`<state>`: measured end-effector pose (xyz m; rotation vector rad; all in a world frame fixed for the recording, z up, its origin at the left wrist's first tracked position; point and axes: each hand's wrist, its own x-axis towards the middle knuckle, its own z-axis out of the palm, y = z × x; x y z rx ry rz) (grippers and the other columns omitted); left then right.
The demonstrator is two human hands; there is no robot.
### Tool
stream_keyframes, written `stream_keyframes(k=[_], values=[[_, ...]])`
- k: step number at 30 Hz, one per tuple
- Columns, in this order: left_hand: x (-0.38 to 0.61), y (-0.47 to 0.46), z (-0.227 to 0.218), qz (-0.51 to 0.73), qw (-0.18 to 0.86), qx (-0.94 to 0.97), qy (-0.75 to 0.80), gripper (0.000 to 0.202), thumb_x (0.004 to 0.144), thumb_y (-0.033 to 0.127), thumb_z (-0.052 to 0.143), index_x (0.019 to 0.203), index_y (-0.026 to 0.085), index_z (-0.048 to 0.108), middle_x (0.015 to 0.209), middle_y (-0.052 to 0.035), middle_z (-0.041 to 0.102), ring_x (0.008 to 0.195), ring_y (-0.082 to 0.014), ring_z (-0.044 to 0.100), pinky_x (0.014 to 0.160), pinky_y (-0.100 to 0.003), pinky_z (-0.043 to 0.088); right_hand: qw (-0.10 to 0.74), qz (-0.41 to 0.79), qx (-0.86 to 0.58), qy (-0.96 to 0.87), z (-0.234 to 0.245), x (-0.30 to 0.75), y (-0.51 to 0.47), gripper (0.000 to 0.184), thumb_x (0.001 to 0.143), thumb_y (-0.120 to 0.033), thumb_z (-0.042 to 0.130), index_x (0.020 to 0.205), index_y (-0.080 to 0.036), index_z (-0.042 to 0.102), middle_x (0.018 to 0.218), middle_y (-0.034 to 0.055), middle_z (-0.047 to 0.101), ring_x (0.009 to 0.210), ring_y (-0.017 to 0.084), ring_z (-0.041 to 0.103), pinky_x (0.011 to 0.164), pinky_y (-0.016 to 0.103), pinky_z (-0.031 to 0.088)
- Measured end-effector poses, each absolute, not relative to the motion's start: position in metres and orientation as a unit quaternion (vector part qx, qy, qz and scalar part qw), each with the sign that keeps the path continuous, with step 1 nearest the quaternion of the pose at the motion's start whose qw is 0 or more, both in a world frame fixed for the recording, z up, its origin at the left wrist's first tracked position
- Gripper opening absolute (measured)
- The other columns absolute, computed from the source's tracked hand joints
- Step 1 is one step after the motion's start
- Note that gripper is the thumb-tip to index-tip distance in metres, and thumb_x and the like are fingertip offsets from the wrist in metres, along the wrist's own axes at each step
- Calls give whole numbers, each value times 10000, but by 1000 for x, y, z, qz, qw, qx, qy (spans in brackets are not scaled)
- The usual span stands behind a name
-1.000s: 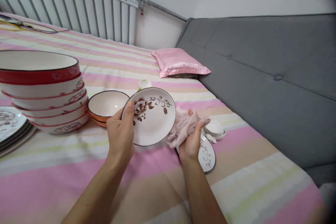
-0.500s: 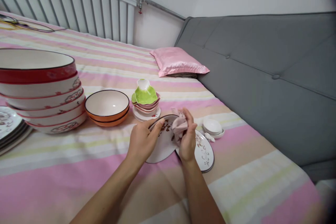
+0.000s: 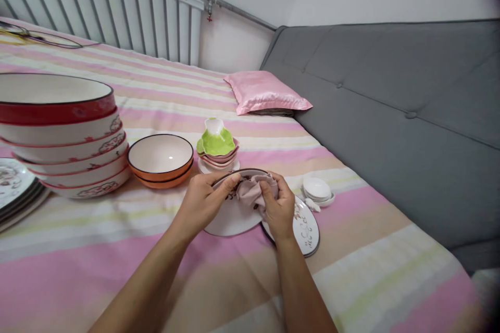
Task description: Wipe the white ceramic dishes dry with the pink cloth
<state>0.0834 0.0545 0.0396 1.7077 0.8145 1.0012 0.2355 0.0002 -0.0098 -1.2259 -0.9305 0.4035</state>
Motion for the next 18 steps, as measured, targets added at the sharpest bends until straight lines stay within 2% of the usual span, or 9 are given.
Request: stream_keyframes(k=[5, 11, 18], values=[[79, 55, 44, 429, 534, 641, 346, 389, 746, 490, 629, 867, 142, 753, 726, -46, 694, 620, -159, 567, 506, -206, 404, 725, 277, -497, -387, -9, 232, 0, 292, 767, -392, 648, 969, -186, 607, 872, 17, 685, 804, 153, 633, 763, 275, 489], [81, 54, 39, 467, 564, 591, 338, 403, 744, 484, 643, 968, 162, 738, 824, -69, 730, 742, -209, 636, 572, -237, 482, 757, 350, -449, -321, -6, 229, 1, 367, 715, -370, 706, 1015, -193, 591, 911, 22, 686, 808, 147, 641, 759, 269, 510], [86, 52, 37, 499, 579, 531, 365, 375, 710, 500, 673, 829, 153, 746, 757, -62, 722, 591, -153, 604, 500, -212, 449, 759, 443, -408, -249, -6, 228, 1, 337, 702, -365, 723, 980, -206, 615, 877, 15, 708, 800, 164, 666, 733, 292, 543]])
